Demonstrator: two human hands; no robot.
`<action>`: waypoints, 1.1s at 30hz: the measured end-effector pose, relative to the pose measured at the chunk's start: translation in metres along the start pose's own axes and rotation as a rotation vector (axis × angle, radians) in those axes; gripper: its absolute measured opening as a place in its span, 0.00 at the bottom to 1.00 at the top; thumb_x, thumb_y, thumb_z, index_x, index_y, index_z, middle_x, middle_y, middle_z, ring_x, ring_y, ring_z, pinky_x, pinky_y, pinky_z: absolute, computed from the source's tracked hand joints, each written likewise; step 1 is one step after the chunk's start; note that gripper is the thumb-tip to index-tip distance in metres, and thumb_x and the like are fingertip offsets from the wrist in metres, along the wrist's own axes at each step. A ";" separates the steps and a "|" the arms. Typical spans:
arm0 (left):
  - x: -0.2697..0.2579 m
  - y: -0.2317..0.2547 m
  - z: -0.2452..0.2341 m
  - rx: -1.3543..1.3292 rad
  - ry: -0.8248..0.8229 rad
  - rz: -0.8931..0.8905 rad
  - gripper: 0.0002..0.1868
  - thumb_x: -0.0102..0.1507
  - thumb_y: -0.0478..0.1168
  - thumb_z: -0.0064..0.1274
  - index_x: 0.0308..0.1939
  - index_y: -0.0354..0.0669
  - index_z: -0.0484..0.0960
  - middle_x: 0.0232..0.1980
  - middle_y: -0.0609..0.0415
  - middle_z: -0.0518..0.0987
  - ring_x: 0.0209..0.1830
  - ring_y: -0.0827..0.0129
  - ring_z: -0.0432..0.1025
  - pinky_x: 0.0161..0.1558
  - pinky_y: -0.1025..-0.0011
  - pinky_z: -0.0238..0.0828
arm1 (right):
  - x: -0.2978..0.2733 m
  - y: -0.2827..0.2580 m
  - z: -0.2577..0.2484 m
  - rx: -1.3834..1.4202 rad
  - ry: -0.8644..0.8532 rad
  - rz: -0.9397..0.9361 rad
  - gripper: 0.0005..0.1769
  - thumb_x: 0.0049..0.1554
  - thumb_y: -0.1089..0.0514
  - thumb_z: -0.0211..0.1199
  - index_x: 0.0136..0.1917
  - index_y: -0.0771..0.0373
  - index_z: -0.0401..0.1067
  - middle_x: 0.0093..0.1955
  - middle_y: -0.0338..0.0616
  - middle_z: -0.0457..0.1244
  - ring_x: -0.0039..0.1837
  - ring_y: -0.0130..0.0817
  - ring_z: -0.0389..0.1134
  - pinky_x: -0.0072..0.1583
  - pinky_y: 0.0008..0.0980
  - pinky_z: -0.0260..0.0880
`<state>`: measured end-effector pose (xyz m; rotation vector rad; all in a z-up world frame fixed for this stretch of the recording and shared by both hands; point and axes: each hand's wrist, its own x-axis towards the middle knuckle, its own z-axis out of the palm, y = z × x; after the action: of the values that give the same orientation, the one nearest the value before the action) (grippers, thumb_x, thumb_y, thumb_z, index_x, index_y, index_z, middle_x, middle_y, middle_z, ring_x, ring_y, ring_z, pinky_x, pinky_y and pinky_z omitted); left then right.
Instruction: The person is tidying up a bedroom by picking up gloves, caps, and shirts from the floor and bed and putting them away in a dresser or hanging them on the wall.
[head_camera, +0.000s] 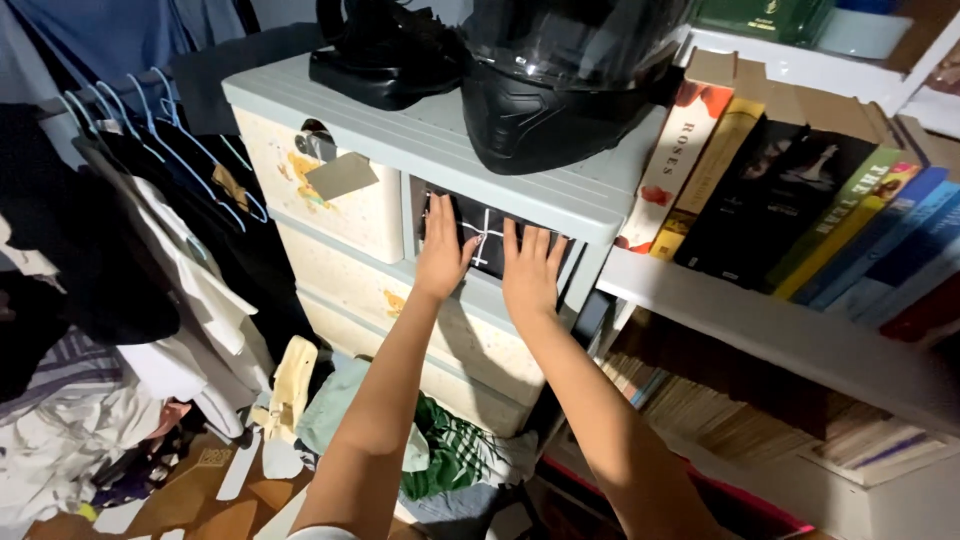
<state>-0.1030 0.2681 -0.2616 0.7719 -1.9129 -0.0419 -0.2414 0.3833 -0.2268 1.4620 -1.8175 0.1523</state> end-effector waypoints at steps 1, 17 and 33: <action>0.000 0.006 -0.004 0.005 0.000 -0.002 0.48 0.68 0.47 0.55 0.79 0.25 0.43 0.81 0.25 0.48 0.82 0.35 0.44 0.78 0.48 0.43 | 0.000 0.000 -0.004 0.004 0.000 -0.003 0.39 0.59 0.56 0.52 0.82 0.56 0.50 0.78 0.59 0.49 0.79 0.55 0.48 0.74 0.63 0.44; 0.050 0.020 -0.053 0.152 -0.153 0.248 0.43 0.54 0.46 0.67 0.71 0.45 0.66 0.73 0.37 0.61 0.74 0.34 0.54 0.70 0.46 0.55 | 0.005 0.011 -0.036 0.157 0.207 0.053 0.36 0.58 0.57 0.57 0.79 0.56 0.59 0.75 0.60 0.54 0.76 0.57 0.53 0.73 0.60 0.52; -0.037 -0.018 -0.030 0.196 -0.090 0.075 0.11 0.67 0.37 0.53 0.52 0.37 0.75 0.52 0.42 0.77 0.55 0.46 0.70 0.62 0.51 0.65 | -0.053 0.024 -0.025 0.204 0.129 -0.334 0.29 0.58 0.52 0.58 0.72 0.60 0.66 0.53 0.44 0.61 0.60 0.42 0.61 0.64 0.44 0.58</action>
<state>-0.0593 0.2824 -0.2832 0.8395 -2.0510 0.1626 -0.2481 0.4459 -0.2341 1.8324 -1.4655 0.2627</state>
